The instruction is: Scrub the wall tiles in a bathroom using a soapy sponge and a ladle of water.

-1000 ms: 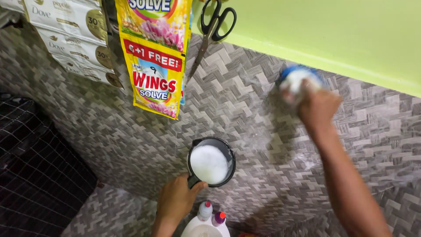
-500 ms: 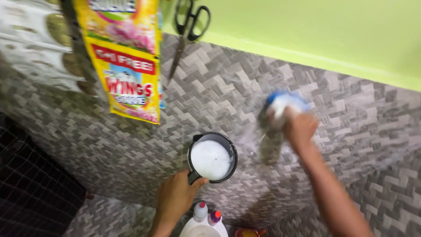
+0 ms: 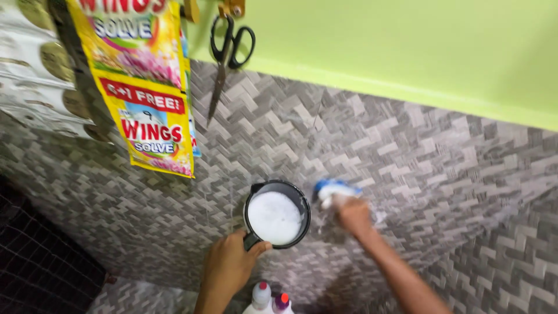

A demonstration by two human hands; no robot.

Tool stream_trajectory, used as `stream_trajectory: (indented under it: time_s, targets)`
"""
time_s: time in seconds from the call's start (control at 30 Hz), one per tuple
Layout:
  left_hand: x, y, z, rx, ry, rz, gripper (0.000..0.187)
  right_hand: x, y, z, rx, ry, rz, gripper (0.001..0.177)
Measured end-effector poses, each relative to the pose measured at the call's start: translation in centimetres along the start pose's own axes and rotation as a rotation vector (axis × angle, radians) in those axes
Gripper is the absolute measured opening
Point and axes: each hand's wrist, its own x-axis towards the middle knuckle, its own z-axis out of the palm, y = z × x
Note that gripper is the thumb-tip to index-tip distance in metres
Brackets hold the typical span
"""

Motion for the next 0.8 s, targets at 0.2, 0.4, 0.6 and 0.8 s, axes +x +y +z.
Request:
stream_trajectory:
  time_s: [0.2,0.4,0.6,0.8]
  targets:
    - [0.2,1.2,-1.0,-0.001,-0.023,-0.05,0.058,21.8,6.2,-19.6,-0.186,0.358,0.187,0.016]
    - [-0.2,-0.5,-1.0,-0.073,0.022,-0.062,0.055,10.6,-0.3,-2.8,-0.48,0.294,0.031,0.042]
    - [-1.8,-3.8,-1.7,0.028,0.088,-0.117,0.055,8.9,-4.8,-2.3,-0.143,-0.192,-0.149,0.055]
    - [-2.6,-4.1,-3.9,-0.04,-0.109,-0.298,0.055,28.4,-2.8,-21.9,0.06,0.327,0.136,0.033]
